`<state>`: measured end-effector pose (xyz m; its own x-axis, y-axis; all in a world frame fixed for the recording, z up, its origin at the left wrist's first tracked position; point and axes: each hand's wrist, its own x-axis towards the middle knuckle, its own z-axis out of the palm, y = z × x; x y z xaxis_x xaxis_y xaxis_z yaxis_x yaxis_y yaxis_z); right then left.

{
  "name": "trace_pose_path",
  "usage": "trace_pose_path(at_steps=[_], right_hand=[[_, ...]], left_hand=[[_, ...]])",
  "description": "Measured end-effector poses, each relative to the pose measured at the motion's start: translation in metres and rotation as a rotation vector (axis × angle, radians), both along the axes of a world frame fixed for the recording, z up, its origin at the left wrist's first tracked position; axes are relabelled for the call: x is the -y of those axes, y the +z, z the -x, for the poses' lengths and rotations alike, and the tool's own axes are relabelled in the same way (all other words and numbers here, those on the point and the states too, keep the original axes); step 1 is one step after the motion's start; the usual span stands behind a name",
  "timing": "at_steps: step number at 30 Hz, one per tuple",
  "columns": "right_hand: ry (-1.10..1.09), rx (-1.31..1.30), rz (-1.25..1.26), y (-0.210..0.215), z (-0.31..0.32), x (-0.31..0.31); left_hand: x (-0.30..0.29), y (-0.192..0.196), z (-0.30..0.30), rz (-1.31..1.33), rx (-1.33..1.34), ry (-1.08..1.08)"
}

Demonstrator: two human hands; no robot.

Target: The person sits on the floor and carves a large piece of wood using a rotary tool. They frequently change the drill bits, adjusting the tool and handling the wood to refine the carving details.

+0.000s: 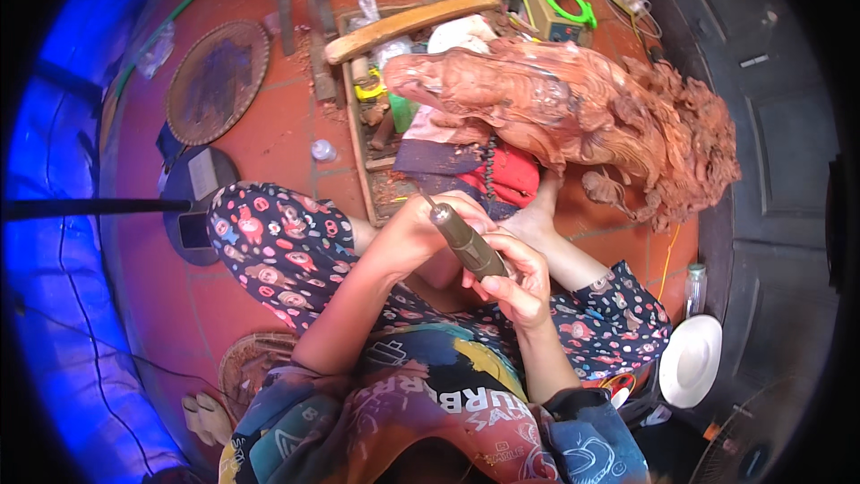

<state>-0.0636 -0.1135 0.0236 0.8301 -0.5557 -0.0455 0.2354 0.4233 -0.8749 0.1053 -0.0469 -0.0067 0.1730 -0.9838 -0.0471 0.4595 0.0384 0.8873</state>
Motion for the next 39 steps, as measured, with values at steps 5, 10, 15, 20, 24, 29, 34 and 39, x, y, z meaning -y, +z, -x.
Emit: trace_pose_path(at_steps=[5,10,15,20,24,29,34,39], right_hand=[[-0.003,-0.031,-0.010,-0.012,0.005,-0.002],[-0.009,-0.091,-0.011,-0.006,-0.007,-0.011],[0.008,-0.207,0.263,-0.029,0.003,-0.004],[-0.045,-0.569,0.402,-0.035,-0.039,-0.008],[-0.167,-0.629,0.914,-0.074,-0.073,-0.013],[-0.131,-0.649,1.282,-0.084,-0.092,-0.028],[-0.057,-0.696,1.566,-0.084,-0.113,-0.005],[0.117,-0.692,1.383,-0.098,-0.121,0.003]], left_hand=[[0.004,-0.002,0.011,0.185,0.359,0.191],[-0.010,-0.001,-0.001,-0.010,0.047,0.379],[-0.041,0.004,-0.055,-0.098,-0.011,0.589],[-0.088,0.011,-0.104,-0.337,0.172,0.817],[-0.093,0.006,-0.096,-0.312,0.150,0.723],[-0.082,-0.002,-0.084,-0.276,0.087,0.602],[-0.078,-0.003,-0.081,-0.287,0.109,0.536],[-0.071,0.000,-0.079,-0.274,0.061,0.471]])
